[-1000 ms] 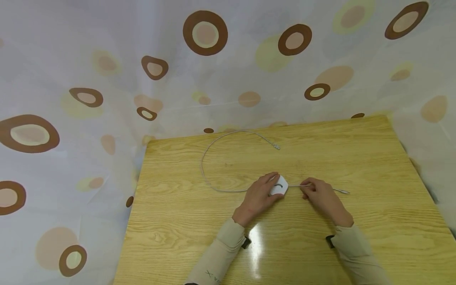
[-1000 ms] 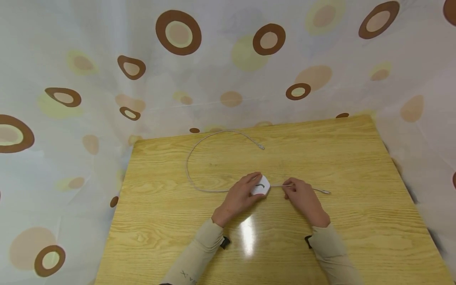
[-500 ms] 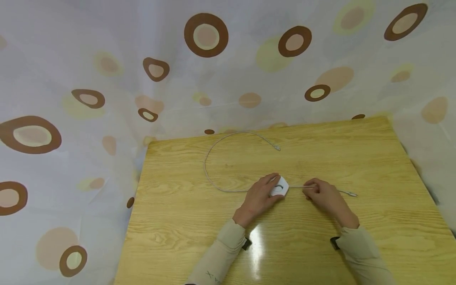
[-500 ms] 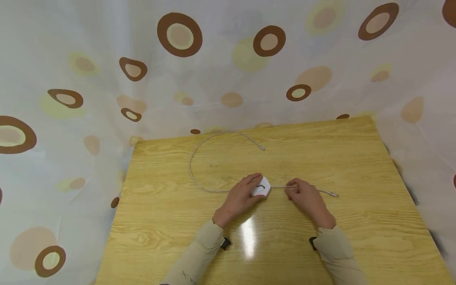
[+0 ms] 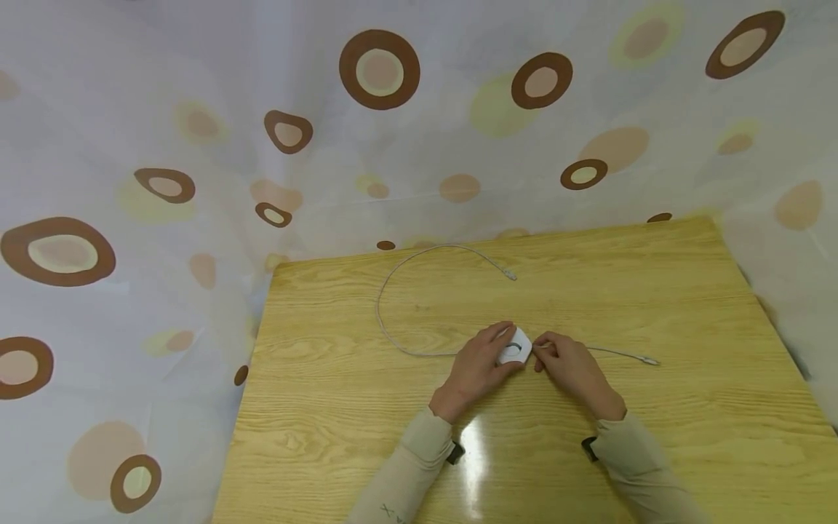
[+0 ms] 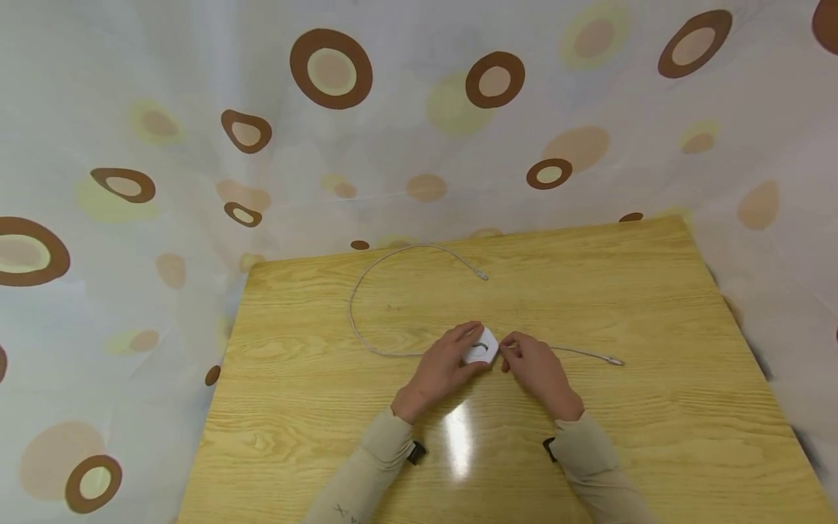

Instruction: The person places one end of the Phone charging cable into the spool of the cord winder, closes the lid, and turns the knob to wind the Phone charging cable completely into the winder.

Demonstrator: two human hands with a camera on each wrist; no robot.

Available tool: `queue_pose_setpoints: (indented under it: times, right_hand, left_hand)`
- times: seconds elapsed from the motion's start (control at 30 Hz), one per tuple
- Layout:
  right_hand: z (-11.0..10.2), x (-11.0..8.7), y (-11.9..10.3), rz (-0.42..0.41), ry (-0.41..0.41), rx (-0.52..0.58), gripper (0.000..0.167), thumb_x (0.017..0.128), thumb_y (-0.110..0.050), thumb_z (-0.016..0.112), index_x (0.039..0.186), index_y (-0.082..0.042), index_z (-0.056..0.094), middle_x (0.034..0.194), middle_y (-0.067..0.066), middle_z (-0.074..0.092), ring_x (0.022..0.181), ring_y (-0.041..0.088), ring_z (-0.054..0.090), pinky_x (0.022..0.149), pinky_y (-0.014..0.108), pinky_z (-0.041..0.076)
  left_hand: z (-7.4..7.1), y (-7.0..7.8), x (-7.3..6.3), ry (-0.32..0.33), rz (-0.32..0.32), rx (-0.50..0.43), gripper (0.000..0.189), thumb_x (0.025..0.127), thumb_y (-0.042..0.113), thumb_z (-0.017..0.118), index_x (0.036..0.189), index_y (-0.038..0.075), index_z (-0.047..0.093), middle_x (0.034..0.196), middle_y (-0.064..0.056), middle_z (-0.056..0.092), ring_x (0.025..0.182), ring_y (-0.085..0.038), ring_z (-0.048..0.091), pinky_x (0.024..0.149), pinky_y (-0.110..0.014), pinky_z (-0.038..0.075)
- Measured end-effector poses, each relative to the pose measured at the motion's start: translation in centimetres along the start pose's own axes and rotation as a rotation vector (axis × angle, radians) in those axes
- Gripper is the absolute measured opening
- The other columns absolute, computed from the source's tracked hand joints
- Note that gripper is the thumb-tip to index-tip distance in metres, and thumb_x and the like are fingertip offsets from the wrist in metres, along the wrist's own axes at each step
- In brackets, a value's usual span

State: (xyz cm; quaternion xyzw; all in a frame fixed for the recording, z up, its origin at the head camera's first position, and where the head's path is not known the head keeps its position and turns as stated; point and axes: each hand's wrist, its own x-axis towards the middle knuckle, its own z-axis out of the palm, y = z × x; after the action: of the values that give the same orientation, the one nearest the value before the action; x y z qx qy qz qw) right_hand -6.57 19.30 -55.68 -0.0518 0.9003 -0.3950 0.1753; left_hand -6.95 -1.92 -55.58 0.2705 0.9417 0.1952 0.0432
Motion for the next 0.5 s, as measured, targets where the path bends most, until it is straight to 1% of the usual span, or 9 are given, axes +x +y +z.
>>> queue_pose_setpoints:
  times: [0.1,0.2,0.4,0.5]
  right_hand:
    - [-0.2,0.0,0.1,0.004,0.012,-0.002,0.026,0.111,-0.023,0.055,0.119,-0.003,0.071,0.081,-0.001,0.076,0.071,0.011,0.061,0.071,0.032,0.047]
    - [-0.5,-0.2,0.2,0.01,0.017,-0.013,0.026,0.111,-0.024,0.055,0.117,-0.004,0.071,0.08,0.0,0.075,0.07,0.012,0.06,0.07,0.032,0.045]
    - [-1.8,-0.7,0.8,0.031,0.014,-0.019,0.027,0.112,-0.022,0.054,0.119,-0.001,0.071,0.081,0.001,0.075,0.076,0.013,0.065,0.074,0.033,0.047]
    - [-2.4,-0.9,1.2,0.043,0.019,-0.023,0.028,0.112,-0.021,0.053,0.12,0.0,0.07,0.082,0.002,0.076,0.076,0.013,0.064,0.074,0.033,0.045]
  left_hand:
    - [0.1,0.0,0.0,-0.004,-0.009,0.004,0.066,0.104,0.045,0.066,0.159,0.012,0.049,0.163,0.0,0.05,0.146,-0.019,0.055,0.113,-0.032,0.051]
    - [0.1,0.0,0.0,-0.012,-0.015,0.009,0.067,0.104,0.045,0.065,0.159,0.013,0.048,0.164,0.0,0.05,0.146,-0.018,0.054,0.114,-0.032,0.05]
    - [0.1,0.0,0.1,-0.022,-0.019,-0.002,0.067,0.104,0.045,0.065,0.159,0.013,0.048,0.164,0.0,0.05,0.147,-0.018,0.053,0.116,-0.032,0.049]
    - [0.1,-0.1,0.0,-0.02,-0.021,-0.002,0.067,0.104,0.045,0.065,0.159,0.013,0.048,0.164,0.0,0.05,0.147,-0.018,0.053,0.116,-0.032,0.049]
